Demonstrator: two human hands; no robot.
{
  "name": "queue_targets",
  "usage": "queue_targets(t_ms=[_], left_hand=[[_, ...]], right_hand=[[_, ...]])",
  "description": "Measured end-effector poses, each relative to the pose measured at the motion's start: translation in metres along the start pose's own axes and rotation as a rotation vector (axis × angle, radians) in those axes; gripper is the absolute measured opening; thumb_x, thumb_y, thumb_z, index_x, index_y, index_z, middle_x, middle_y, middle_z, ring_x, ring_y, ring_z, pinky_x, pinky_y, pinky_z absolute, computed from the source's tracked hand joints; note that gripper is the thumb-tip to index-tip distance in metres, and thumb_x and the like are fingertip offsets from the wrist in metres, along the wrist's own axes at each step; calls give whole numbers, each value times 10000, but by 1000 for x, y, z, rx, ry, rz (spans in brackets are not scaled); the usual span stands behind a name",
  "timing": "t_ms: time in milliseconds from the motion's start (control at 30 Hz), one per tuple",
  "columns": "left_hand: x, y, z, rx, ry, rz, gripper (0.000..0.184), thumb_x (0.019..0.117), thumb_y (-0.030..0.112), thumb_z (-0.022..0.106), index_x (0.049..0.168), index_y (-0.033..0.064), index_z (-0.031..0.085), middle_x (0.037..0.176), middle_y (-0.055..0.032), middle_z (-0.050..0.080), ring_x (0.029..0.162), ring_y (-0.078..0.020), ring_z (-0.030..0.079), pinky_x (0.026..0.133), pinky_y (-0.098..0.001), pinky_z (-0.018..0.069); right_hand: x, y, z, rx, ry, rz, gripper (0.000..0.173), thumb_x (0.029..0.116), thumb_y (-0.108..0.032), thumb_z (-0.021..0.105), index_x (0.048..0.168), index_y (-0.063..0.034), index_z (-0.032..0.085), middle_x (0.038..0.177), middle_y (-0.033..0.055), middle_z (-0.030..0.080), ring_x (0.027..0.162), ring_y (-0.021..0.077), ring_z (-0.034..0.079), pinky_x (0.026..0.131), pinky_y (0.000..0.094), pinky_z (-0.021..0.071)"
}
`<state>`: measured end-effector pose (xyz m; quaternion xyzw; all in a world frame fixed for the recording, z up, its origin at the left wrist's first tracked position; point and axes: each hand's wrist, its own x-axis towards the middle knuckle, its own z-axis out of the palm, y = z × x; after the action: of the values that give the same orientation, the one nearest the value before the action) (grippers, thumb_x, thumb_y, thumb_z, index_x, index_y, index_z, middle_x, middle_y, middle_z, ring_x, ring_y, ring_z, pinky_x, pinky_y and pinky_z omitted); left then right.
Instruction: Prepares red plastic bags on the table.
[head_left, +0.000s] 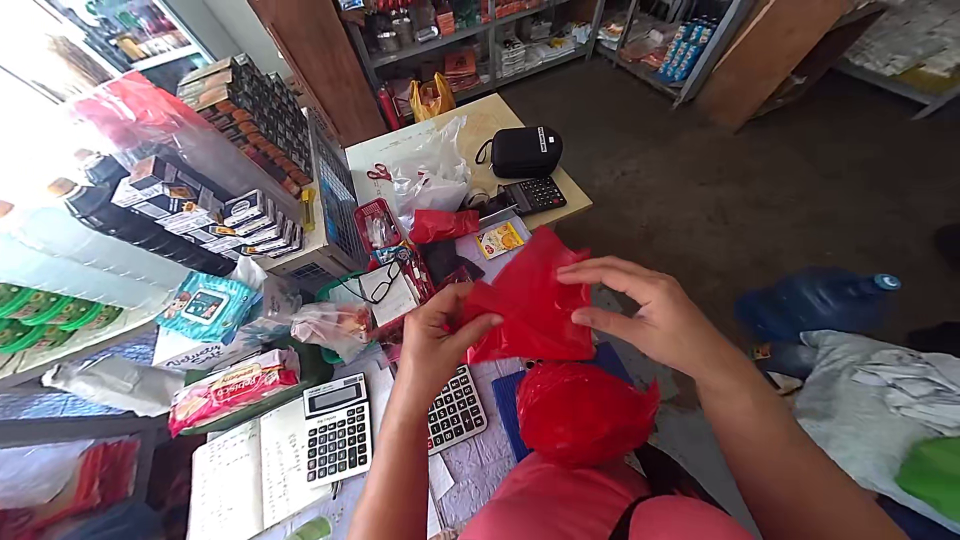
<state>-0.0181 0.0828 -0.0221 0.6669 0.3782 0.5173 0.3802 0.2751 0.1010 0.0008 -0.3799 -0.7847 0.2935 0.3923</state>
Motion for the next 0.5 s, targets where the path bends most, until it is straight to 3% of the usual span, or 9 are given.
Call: queue_targets(t_ms=[133, 200, 267, 300, 400, 500], left_hand=[[10, 10, 23, 73, -70, 13, 428, 862, 190, 837, 1214, 40, 645, 870, -7, 742, 791, -104, 709, 764, -284, 614], [13, 14, 28, 115, -79, 45, 416, 859, 198, 836, 1189, 41, 638, 916, -2, 754, 849, -98, 726, 806, -290, 625], [14, 15, 27, 151, -67, 68, 454, 829, 234, 864, 1164, 47, 622, 946, 2, 745, 887, -92, 714, 835, -293, 613], [14, 14, 25, 150, -62, 66, 494, 811, 259, 880, 1166, 46, 610, 957, -5, 741, 903, -101, 715, 843, -299, 615], [12, 7, 14, 81, -87, 31, 555, 812, 246, 877, 1223, 7, 590, 1028, -57, 730, 949, -161, 717, 873, -340, 621], [11, -1, 11, 3, -96, 33, 347, 890, 106, 780, 1187, -6, 641, 1067, -68, 731, 954, -172, 722, 879, -339, 623]], right_hand=[[25, -14, 22, 339, -131, 52, 502, 958, -416, 706, 1303, -55, 655, 1193, 48, 710, 1076, 153, 693, 920, 339, 604], [28, -15, 30, 465, -155, 148, 382, 916, -317, 776, 1170, -44, 695, 1001, 32, 719, 906, 96, 689, 805, 255, 591], [26, -13, 33, 546, -88, 183, 192, 914, -185, 777, 1002, -30, 705, 874, 32, 713, 800, 76, 676, 751, 234, 579], [24, -12, 33, 554, -43, 169, 143, 926, -150, 757, 975, -26, 706, 862, 35, 712, 790, 79, 676, 751, 239, 582], [18, -5, 29, 447, 129, 128, 123, 975, -157, 699, 950, -40, 727, 829, 11, 705, 757, 62, 662, 724, 228, 576], [11, 4, 20, 368, 260, 113, 110, 982, -128, 684, 976, -32, 736, 856, 22, 717, 776, 77, 672, 740, 243, 584]])
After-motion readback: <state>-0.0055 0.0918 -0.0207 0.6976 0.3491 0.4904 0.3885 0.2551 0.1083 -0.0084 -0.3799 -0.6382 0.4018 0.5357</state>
